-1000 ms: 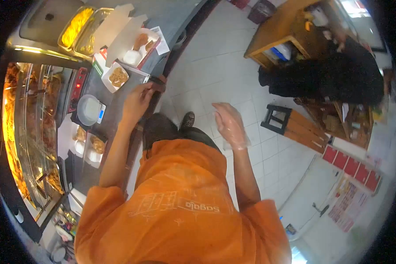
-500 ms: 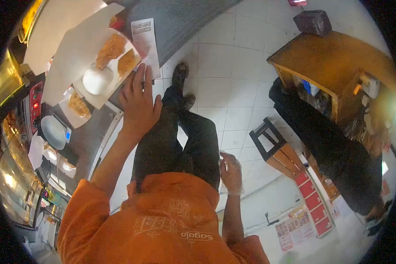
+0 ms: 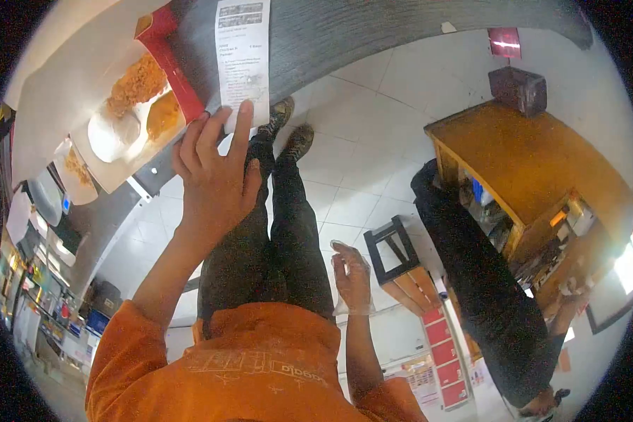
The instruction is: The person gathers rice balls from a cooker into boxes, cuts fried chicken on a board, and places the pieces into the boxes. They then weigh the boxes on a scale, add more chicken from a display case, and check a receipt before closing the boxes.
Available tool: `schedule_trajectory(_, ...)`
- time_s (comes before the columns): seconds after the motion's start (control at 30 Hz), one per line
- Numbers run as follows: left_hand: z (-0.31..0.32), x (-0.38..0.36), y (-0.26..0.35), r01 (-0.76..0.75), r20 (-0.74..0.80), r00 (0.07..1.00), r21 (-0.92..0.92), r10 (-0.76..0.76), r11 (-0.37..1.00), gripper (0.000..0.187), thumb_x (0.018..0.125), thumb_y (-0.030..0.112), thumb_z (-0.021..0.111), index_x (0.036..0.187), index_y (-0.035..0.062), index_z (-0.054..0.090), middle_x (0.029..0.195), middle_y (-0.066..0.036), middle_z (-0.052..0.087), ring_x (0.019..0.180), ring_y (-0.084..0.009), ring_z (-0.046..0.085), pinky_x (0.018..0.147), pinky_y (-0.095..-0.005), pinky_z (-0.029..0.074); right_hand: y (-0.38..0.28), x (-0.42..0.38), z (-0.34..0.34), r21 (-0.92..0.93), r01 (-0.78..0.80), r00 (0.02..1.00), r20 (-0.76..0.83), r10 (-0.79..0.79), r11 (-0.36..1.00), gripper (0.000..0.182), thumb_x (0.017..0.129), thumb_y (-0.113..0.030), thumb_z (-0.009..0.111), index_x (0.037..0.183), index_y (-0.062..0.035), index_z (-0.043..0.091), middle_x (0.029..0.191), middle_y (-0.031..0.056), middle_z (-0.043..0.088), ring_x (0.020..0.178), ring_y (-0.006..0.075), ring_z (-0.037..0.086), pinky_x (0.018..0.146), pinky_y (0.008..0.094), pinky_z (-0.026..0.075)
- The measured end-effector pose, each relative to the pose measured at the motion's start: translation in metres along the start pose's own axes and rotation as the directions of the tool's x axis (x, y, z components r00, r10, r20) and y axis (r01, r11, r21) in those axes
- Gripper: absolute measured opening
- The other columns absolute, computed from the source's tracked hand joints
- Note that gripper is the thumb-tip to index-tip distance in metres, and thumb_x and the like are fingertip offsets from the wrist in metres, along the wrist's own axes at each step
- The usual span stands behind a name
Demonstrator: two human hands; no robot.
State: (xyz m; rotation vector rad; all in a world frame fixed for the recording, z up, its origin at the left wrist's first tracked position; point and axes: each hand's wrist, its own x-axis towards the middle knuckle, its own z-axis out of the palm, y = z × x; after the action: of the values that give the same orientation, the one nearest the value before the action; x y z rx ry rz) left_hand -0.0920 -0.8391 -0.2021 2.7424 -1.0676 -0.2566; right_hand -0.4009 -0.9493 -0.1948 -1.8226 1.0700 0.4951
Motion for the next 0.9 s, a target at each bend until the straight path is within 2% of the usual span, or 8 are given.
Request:
schedule_trajectory(0.07,-0.002,0.000,0.000,-0.024,0.057,0.998,-0.006,0.025,1.000,0.078,0.085,0.023,0.067,0.158,0.0161,0.040,0.148,-0.014,0.038,0.138,-0.0376,0.029,0.113,-0.0569,0.022,0.011,0.004,-0.002,0.048,0.027,1.000,-0.010,-0.026,0.998,0.024,0.097,-0.006,0.064,0.120,-0.0067,0.071,0.116,0.0147,0.073,0.102,0.0301,0.071,0.088,0.0394,0.056)
schedule_trajectory(0.2,0.002,0.000,0.001,-0.043,0.040,0.998,0.043,0.041,0.998,0.078,0.086,0.023,0.066,0.158,0.0129,0.038,0.148,-0.014,0.038,0.139,-0.0375,0.029,0.113,-0.0567,0.022,0.014,0.011,-0.011,0.014,0.049,0.998,0.029,-0.049,0.999,0.024,0.098,-0.007,0.063,0.121,-0.0055,0.069,0.119,0.0150,0.072,0.103,0.0298,0.072,0.088,0.0384,0.056)
schedule_trajectory(0.37,0.000,0.000,0.003,-0.005,0.013,1.000,-0.037,0.006,0.999,0.084,0.082,0.019,0.066,0.158,0.0041,0.033,0.145,-0.015,0.041,0.138,-0.0387,0.033,0.112,-0.0586,0.024,0.014,0.019,-0.015,0.014,0.074,0.995,0.059,-0.074,0.997,0.024,0.099,-0.009,0.062,0.122,-0.0049,0.069,0.119,0.0148,0.072,0.104,0.0298,0.072,0.089,0.0389,0.056)
schedule_trajectory(0.5,-0.004,0.003,0.009,0.008,0.016,1.000,-0.032,-0.007,0.999,0.087,0.079,0.018,0.066,0.158,0.0035,0.033,0.144,-0.016,0.042,0.137,-0.0392,0.036,0.112,-0.0596,0.025,0.017,0.019,-0.012,0.025,0.085,0.993,0.081,-0.086,0.996,0.024,0.100,-0.010,0.061,0.123,-0.0045,0.069,0.120,0.0153,0.072,0.105,0.0296,0.071,0.091,0.0393,0.055)
schedule_trajectory(0.57,-0.005,0.006,0.014,0.067,0.003,0.998,-0.022,-0.067,0.998,0.088,0.077,0.025,0.066,0.158,0.0062,0.037,0.142,-0.011,0.045,0.134,-0.0334,0.040,0.109,-0.0607,0.030,0.012,0.019,-0.011,0.019,0.055,0.994,0.092,-0.056,0.998,0.025,0.100,-0.009,0.061,0.123,-0.0042,0.069,0.120,0.0158,0.072,0.105,0.0300,0.071,0.091,0.0390,0.055)
schedule_trajectory(0.63,-0.005,0.010,0.019,0.091,-0.005,0.996,-0.017,-0.091,0.996,0.088,0.077,0.025,0.067,0.157,0.0056,0.037,0.141,-0.011,0.045,0.133,-0.0336,0.041,0.108,-0.0618,0.031,0.011,0.020,-0.011,0.012,0.021,0.994,0.105,-0.022,1.000,0.025,0.100,-0.009,0.061,0.123,-0.0039,0.069,0.119,0.0163,0.072,0.105,0.0303,0.071,0.091,0.0387,0.055)
schedule_trajectory(0.7,-0.005,0.013,0.024,0.114,-0.013,0.993,-0.012,-0.114,0.993,0.088,0.076,0.025,0.067,0.157,0.0051,0.038,0.140,-0.011,0.045,0.131,-0.0337,0.041,0.107,-0.0628,0.032,0.016,0.021,-0.008,0.015,0.079,0.993,0.086,-0.080,0.997,0.027,0.099,-0.008,0.062,0.125,-0.0052,0.069,0.118,0.0160,0.072,0.102,0.0301,0.071,0.090,0.0381,0.055)
schedule_trajectory(0.9,-0.006,0.023,0.034,0.166,-0.050,0.985,0.043,-0.164,0.985,0.085,0.078,0.025,0.067,0.156,0.0045,0.039,0.134,-0.011,0.046,0.127,-0.0329,0.044,0.103,-0.0629,0.036,0.018,0.023,-0.009,0.000,0.080,0.992,0.094,-0.080,0.997,0.024,0.099,-0.008,0.062,0.123,-0.0066,0.069,0.117,0.0158,0.072,0.098,0.0298,0.072,0.087,0.0392,0.056)
